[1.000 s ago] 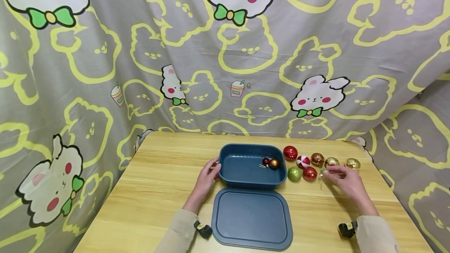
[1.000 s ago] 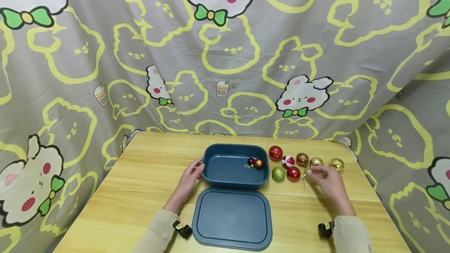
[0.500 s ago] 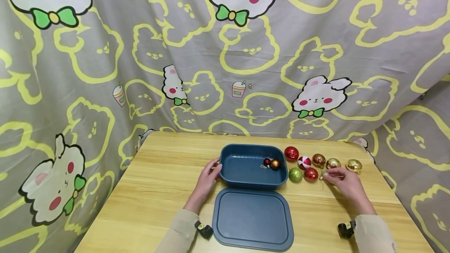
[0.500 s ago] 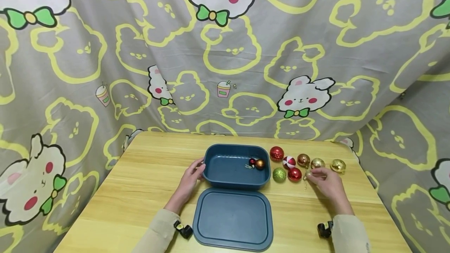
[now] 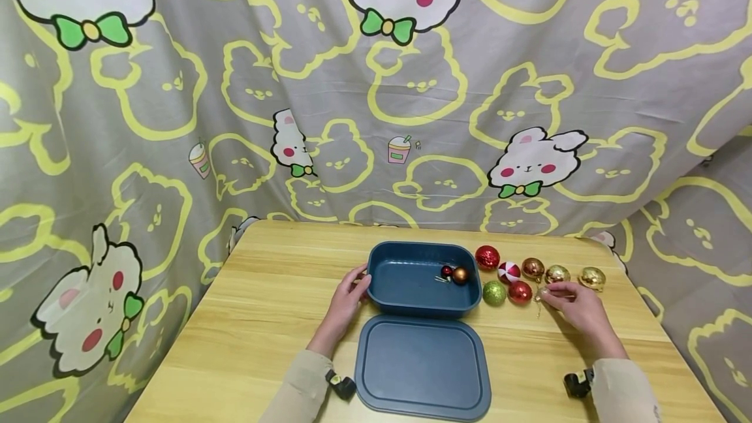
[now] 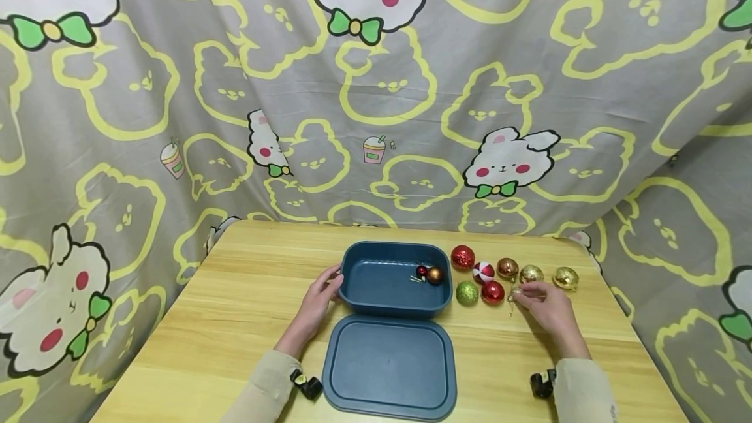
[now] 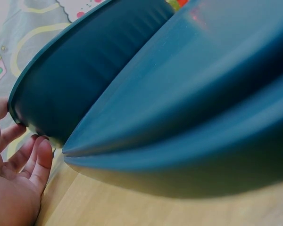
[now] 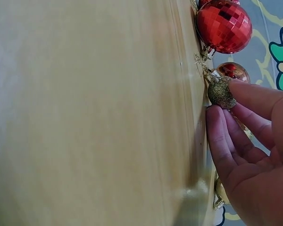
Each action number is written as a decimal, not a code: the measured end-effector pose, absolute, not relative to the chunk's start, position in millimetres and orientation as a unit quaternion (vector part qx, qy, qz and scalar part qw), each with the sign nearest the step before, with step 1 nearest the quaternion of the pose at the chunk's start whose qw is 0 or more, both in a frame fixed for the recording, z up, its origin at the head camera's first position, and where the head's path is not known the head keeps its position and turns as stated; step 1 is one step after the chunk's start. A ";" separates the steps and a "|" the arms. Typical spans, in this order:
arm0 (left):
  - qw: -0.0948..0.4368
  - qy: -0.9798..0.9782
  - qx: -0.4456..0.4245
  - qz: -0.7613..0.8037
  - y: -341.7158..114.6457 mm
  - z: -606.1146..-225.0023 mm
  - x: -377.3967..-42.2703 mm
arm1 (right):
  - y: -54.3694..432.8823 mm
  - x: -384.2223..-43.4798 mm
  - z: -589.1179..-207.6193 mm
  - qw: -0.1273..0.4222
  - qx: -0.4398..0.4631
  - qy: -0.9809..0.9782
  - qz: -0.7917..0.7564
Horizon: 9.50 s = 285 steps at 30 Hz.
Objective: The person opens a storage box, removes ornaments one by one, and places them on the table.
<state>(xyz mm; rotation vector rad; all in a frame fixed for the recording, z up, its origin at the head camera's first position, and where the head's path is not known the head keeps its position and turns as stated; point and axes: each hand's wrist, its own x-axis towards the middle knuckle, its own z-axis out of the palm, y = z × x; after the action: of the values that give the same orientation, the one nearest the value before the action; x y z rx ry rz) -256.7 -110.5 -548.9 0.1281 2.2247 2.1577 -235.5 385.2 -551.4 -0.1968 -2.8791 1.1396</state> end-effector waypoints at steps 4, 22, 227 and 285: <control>0.020 0.719 0.042 0.694 -110.3 -549.3 -256.5 | 385.4 -235.3 -550.7 0.016 -0.064 -0.929 0.363; 0.015 0.719 0.038 0.694 -109.3 -550.3 -256.0 | 386.3 -232.2 -548.6 0.022 -0.042 -0.935 0.352; 0.020 0.680 0.041 0.732 -114.2 -575.0 -271.0 | 231.7 -278.7 -480.0 0.044 0.027 -0.848 0.528; 0.005 0.685 0.059 0.726 -113.5 -580.8 -273.8 | 395.2 -217.9 -511.8 0.097 -0.058 -0.895 0.431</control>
<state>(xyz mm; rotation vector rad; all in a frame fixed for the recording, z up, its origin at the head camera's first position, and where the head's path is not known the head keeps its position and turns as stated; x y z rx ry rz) -273.8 -113.5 -580.8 0.1834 2.1449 2.2743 -217.9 395.2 -511.8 -0.1730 -2.6519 1.2767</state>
